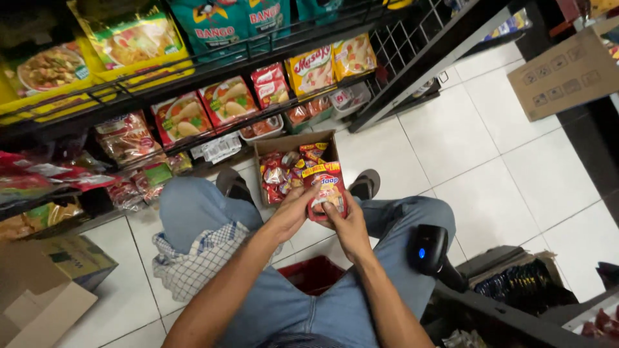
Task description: The recorder is scanning and stocking seasoning packets onto a retail shelf.
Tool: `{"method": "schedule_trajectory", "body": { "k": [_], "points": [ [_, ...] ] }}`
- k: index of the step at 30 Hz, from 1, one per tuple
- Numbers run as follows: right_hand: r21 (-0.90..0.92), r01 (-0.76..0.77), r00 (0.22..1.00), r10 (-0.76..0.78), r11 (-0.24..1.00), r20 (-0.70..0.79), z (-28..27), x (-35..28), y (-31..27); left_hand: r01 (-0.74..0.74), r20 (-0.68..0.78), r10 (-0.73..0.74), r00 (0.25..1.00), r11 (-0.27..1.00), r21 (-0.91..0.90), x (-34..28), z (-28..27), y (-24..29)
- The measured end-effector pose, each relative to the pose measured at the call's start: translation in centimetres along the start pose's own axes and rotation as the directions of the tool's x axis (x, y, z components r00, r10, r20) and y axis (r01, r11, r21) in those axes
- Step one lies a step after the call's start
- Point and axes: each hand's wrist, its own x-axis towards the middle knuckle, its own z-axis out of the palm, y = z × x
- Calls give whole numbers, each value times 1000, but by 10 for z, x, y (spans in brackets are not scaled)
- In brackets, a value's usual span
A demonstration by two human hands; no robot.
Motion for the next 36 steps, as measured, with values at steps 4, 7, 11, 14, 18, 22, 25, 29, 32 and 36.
{"method": "schedule_trajectory", "body": {
  "k": [4, 7, 11, 14, 18, 22, 25, 29, 32, 36],
  "points": [
    [30, -35, 998, 36, 999, -59, -1, 5, 0, -29, -96, 17, 995, 991, -127, 8, -1, 0],
    [77, -59, 997, 62, 995, -37, -2, 9, -3, -60, -52, 55, 997, 991, -115, 5, 3, 7],
    [86, -69, 998, 70, 994, -8, -8, 14, 3, -63, -17, 62, 998, 986, -151, 3, 5, 11],
    [98, -70, 997, 67, 993, 36, -10, 20, 7, -77, -13, 76, 997, 979, -189, 6, 0, 13],
    [137, -86, 992, 72, 987, 106, 2, 14, -12, -97, -98, 77, 992, 973, -211, 11, -9, 11],
    [222, -89, 992, 66, 971, 107, 0, 13, -11, -116, -102, 99, 990, 978, -174, 3, 1, 29],
    [120, 3, 999, -9, 993, 47, -12, 16, 3, -146, -30, 149, 988, 986, 84, 14, -15, 5],
    [-19, 68, 997, -68, 998, -20, -19, 18, 7, -156, 37, 152, 988, 978, 141, 10, -12, -1],
    [-60, 103, 995, -104, 993, -8, -23, 18, 11, -155, 44, 152, 987, 986, 64, -2, 6, 23],
    [-127, 119, 993, -119, 985, 3, -21, 16, 15, -136, -103, 145, 984, 987, 89, -12, 19, 37]
  ]
}}
